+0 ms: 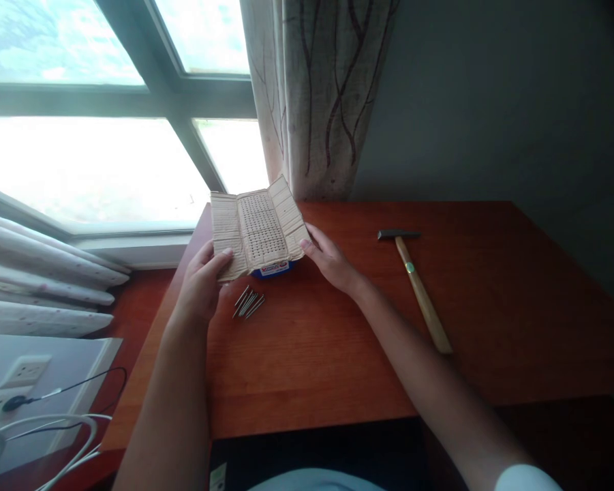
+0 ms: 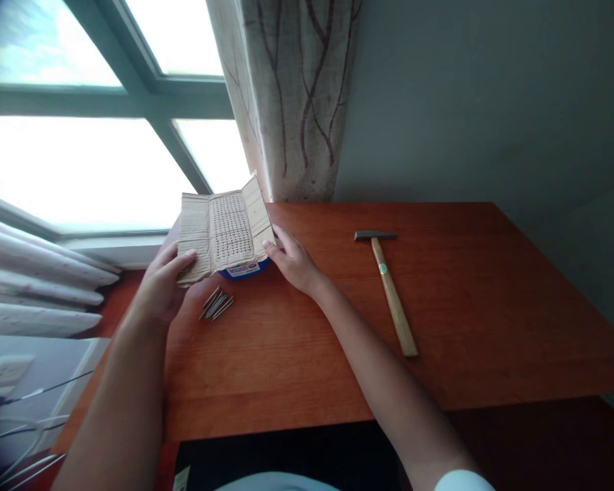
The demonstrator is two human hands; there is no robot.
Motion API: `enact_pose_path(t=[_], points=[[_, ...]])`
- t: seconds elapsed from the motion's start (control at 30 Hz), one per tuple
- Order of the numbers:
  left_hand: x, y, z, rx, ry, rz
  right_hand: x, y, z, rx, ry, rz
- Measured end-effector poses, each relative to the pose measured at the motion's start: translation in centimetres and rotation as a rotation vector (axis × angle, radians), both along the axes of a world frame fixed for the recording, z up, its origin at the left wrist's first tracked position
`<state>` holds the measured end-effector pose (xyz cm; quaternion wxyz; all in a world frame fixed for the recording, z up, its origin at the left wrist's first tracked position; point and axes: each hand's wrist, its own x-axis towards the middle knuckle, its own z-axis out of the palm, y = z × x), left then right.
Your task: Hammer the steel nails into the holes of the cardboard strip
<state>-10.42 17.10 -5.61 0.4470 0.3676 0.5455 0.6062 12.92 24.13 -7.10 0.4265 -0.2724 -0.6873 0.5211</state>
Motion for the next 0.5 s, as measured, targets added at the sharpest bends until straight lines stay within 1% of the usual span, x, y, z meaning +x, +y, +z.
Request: enact_pose_path(t=[0.17, 0.3, 0.4, 0.5], points=[[-0.1, 0.2, -0.5, -0.045, 0.015, 0.012, -0.1, -0.6, -0.4, -0.037, -0.022, -0.001], [0.3, 0.2, -0.7, -0.030, -0.018, -0.024, 0.6, -1.3, -0.5, -0.054, -0.017, -0.020], [1.5, 0.1, -0.7, -0.037, -0.053, -0.078, 2.1, -2.4, -0.4, -0.070, -0.032, -0.078], [3.7, -0.4, -0.6, -0.055, -0.074, -0.141, 4.7, -4.0, -0.1, -0.098, -0.057, -0.138]])
